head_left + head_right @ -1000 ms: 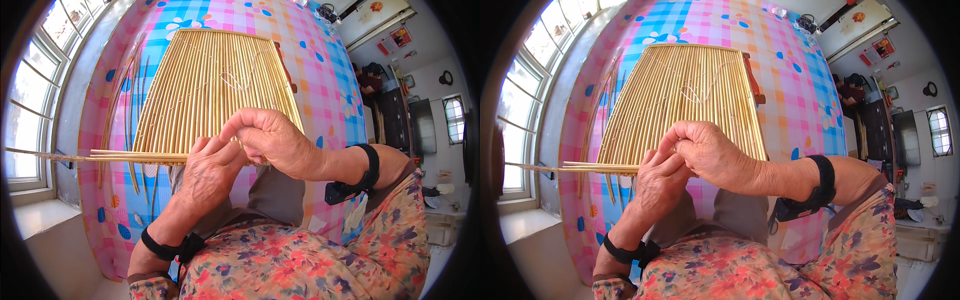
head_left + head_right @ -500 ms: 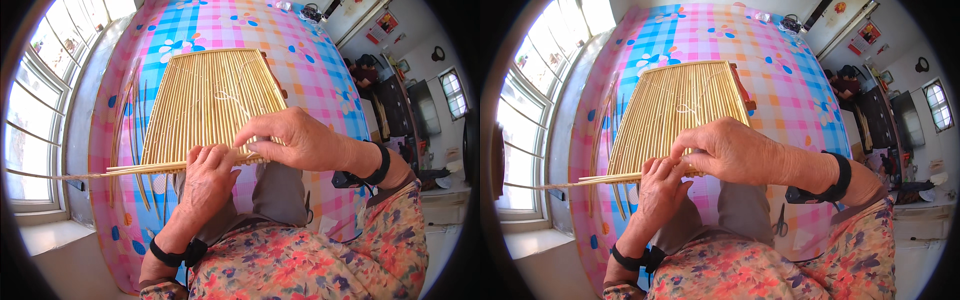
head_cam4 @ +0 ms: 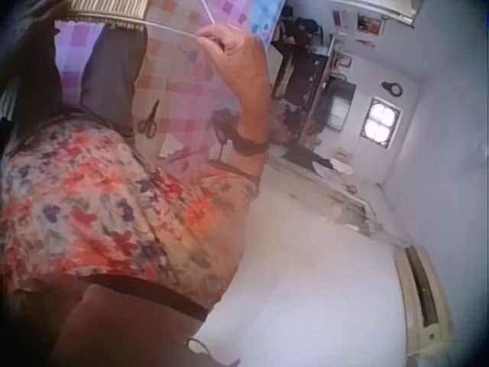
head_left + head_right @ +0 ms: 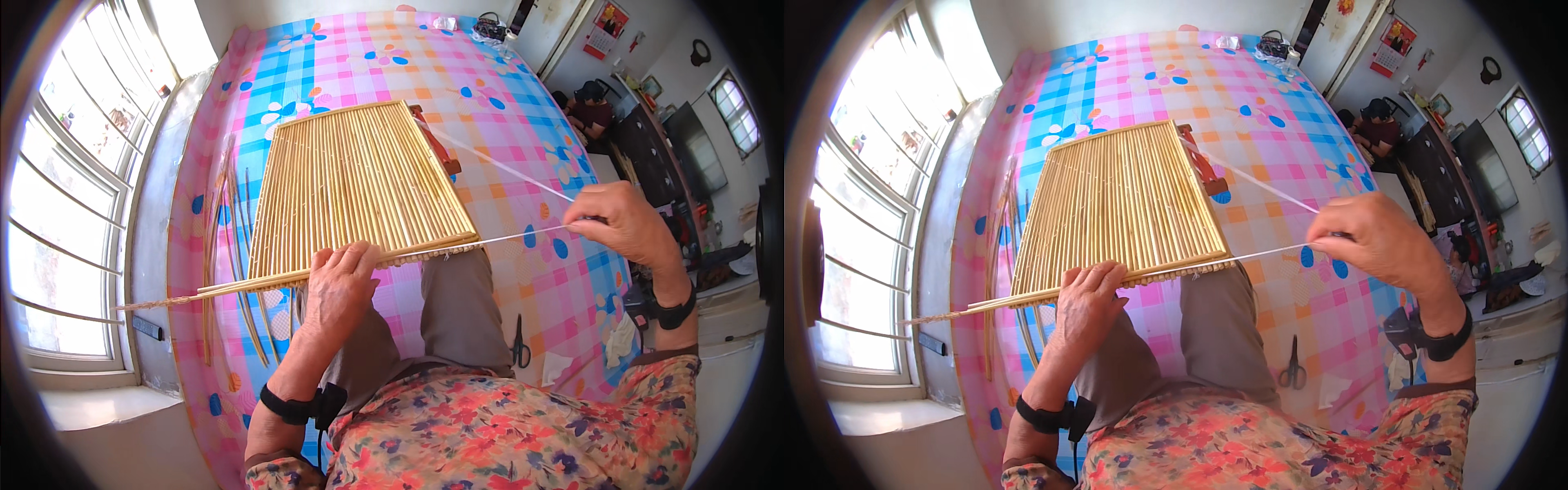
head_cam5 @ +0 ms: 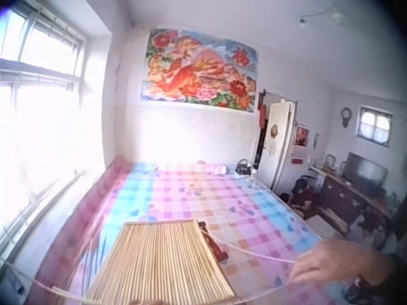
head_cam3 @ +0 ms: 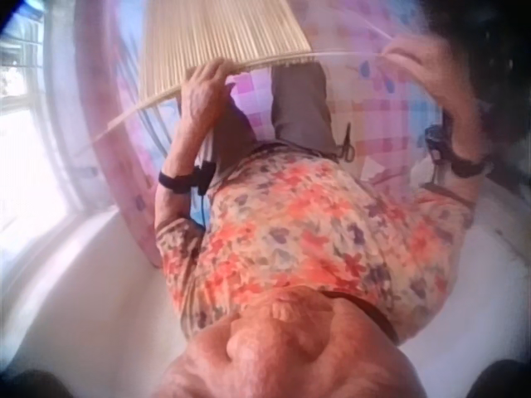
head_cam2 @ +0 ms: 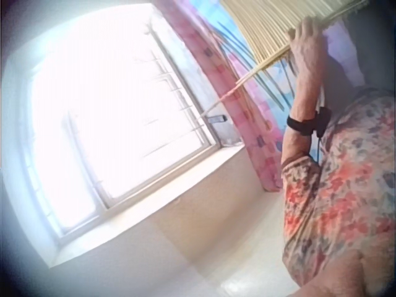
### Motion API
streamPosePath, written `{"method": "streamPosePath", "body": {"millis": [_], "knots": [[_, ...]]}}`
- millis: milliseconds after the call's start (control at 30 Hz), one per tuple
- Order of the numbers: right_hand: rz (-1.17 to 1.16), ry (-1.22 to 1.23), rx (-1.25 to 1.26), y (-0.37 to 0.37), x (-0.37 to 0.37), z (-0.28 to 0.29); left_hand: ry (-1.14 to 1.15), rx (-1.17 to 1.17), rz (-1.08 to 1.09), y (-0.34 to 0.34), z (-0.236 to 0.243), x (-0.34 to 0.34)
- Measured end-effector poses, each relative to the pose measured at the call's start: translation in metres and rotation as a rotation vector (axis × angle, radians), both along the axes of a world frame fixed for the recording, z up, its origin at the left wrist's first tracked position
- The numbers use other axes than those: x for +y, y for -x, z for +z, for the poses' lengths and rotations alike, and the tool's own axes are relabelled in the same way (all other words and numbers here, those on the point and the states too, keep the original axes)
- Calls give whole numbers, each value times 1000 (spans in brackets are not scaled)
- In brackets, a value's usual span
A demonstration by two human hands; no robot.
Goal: The person weaves thin bamboo strips together by threading a white string through holes in the strips and tying knots to secure them into a flat screen.
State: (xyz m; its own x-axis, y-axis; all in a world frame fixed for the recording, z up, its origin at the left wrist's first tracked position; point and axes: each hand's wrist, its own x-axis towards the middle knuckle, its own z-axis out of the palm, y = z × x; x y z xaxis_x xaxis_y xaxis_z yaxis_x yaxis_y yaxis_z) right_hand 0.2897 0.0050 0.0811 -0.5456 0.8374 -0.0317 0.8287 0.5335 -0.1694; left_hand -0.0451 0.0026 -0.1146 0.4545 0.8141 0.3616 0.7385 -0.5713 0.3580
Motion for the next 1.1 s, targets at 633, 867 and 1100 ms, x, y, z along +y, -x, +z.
{"method": "streamPosePath", "body": {"millis": [633,867,1100], "knots": [[112,277,552,106,-36,-157,-163,49,-39,-4,-6,4],[-109,360,435,123,5,-169,-115,-42,-20,2,-3,4],[-26,422,384,131,31,-157,-120,-40,-45,-1,-2,3]]}}
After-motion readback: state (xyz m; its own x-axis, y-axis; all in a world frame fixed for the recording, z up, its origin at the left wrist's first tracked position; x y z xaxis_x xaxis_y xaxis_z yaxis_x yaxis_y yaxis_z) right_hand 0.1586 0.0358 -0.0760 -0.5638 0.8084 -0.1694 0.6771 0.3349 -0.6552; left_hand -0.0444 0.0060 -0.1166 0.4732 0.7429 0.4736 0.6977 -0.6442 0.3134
